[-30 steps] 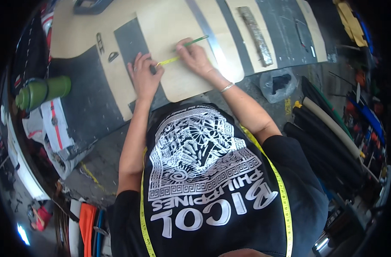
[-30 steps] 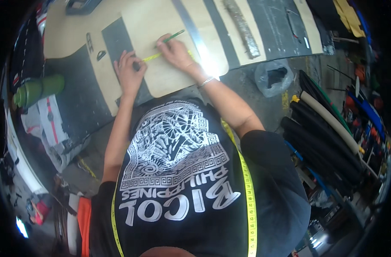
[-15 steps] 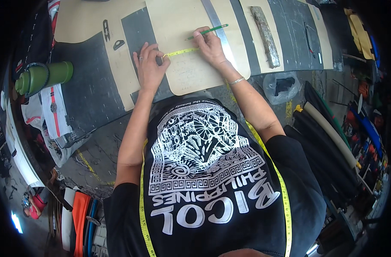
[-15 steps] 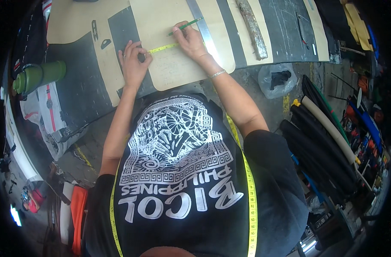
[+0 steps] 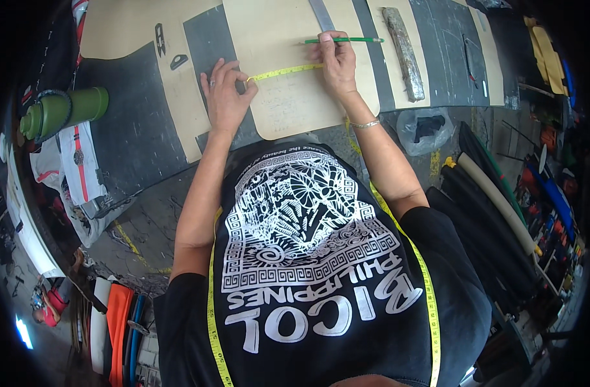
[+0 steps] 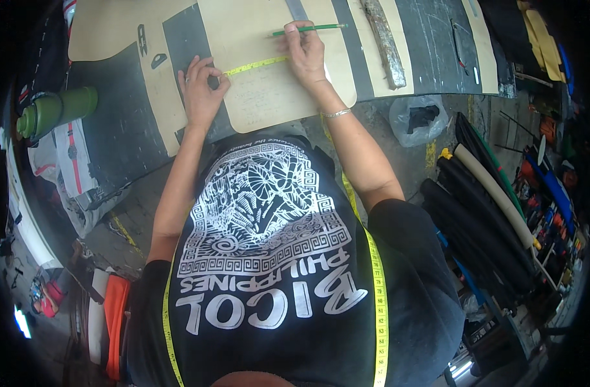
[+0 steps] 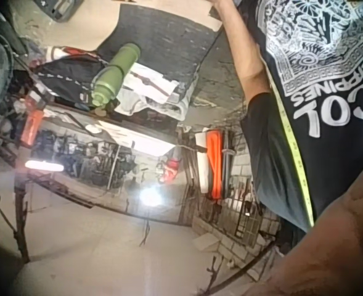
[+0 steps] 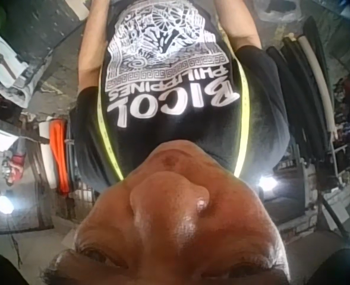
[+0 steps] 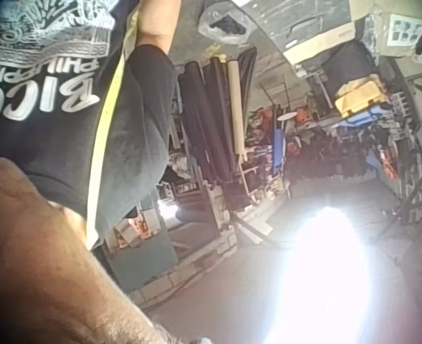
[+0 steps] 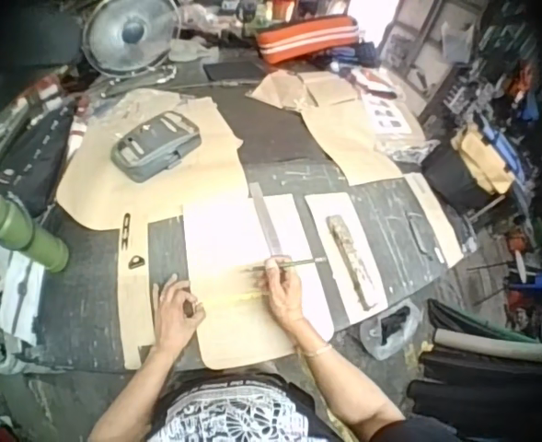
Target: The person aligns cardboard patterns on a workbench, measures the cardboard pieces using a measuring tape and a metal ruler, and draws marks onto the cardboard with a pencil.
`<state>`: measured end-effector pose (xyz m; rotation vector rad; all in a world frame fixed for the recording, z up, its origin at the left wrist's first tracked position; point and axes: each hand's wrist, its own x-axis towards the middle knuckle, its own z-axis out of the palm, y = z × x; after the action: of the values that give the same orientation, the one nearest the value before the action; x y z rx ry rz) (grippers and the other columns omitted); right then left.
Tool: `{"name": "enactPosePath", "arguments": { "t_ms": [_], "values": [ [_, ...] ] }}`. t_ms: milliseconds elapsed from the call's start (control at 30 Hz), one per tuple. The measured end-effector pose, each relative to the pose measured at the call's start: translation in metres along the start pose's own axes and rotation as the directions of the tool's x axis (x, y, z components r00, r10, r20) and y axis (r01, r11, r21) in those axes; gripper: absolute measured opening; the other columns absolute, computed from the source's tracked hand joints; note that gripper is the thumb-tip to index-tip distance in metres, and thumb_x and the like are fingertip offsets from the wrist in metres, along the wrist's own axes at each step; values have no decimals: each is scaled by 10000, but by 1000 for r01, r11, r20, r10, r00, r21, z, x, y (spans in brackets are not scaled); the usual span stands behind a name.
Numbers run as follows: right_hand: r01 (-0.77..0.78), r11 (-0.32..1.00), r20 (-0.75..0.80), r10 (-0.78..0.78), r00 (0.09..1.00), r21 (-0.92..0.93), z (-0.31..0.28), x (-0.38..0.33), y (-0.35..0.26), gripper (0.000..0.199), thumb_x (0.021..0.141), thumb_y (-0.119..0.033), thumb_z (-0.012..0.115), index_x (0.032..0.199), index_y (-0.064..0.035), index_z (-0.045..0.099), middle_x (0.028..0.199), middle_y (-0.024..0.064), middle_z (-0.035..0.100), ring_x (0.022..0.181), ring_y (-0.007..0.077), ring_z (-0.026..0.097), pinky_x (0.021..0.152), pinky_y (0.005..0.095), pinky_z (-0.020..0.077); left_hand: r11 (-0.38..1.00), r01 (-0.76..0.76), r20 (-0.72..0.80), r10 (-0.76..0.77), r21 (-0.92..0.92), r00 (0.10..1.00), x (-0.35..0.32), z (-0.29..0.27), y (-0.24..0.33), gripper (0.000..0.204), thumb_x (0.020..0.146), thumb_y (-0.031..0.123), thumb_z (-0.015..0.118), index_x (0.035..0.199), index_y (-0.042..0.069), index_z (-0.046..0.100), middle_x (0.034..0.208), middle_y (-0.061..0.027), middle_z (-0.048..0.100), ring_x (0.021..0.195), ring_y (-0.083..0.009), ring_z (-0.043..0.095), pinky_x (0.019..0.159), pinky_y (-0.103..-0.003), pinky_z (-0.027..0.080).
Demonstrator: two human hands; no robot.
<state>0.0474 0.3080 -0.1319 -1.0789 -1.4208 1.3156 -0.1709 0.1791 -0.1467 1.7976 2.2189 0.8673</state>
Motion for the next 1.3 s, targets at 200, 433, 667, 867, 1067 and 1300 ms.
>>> {"name": "enactPosePath", "arguments": {
  "t_ms": [200, 433, 667, 867, 1067, 1300],
  "values": [
    [82, 996, 37, -81, 996, -20, 14, -15, -18, 215, 1094, -251, 557, 1157, -45, 559, 916, 57, 677, 794, 104, 640, 717, 254, 537, 1000, -10, -21, 10, -1, 1000, 0, 0, 0, 197, 812, 228, 778, 921, 142, 638, 1315, -33, 643, 1432, -282, 467, 1222, -625, 198],
    [6, 990, 238, 27, 971, -139, 49, -34, -4, 242, 1002, -215, 674, 1124, -8, 643, 859, 109, 715, 742, 161, 694, 701, 303, 543, 1000, -14, -23, 14, 4, 1000, 0, 2, 0, 210, 806, 230, 782, 931, 142, 639, 1308, -30, 648, 1430, -283, 468, 1217, -635, 203],
    [15, 950, 256, 68, 964, -311, 47, -36, -4, 294, 1029, -274, 603, 1114, 6, 628, 803, 193, 688, 733, 322, 701, 702, 400, 536, 1000, -12, -17, 13, 10, 1000, 0, 0, -1, 221, 808, 240, 789, 934, 146, 634, 1309, -19, 646, 1430, -276, 468, 1217, -640, 205],
    [36, 924, 245, 64, 967, -381, 43, -39, -5, 296, 1034, -274, 590, 1136, 3, 587, 803, 222, 689, 786, 420, 693, 720, 455, 534, 1000, -14, -22, 14, 9, 1000, -1, 1, -1, 218, 806, 250, 797, 920, 150, 641, 1304, -8, 641, 1432, -266, 463, 1221, -635, 207],
    [55, 914, 231, 43, 972, -401, 44, -39, -9, 280, 1027, -269, 601, 1115, -3, 591, 796, 212, 688, 775, 412, 691, 713, 457, 534, 1000, -12, -21, 13, 8, 1000, -1, 0, -1, 214, 803, 252, 801, 914, 151, 648, 1301, -4, 640, 1430, -266, 465, 1225, -630, 203],
    [60, 893, 235, 52, 971, -446, 42, -39, -11, 273, 1024, -265, 601, 1103, -3, 599, 796, 213, 689, 777, 408, 695, 716, 451, 541, 1000, -12, -14, 12, 3, 1000, 0, 0, 0, 212, 805, 254, 799, 913, 147, 650, 1306, -7, 639, 1429, -268, 467, 1229, -625, 193]
  ]
}}
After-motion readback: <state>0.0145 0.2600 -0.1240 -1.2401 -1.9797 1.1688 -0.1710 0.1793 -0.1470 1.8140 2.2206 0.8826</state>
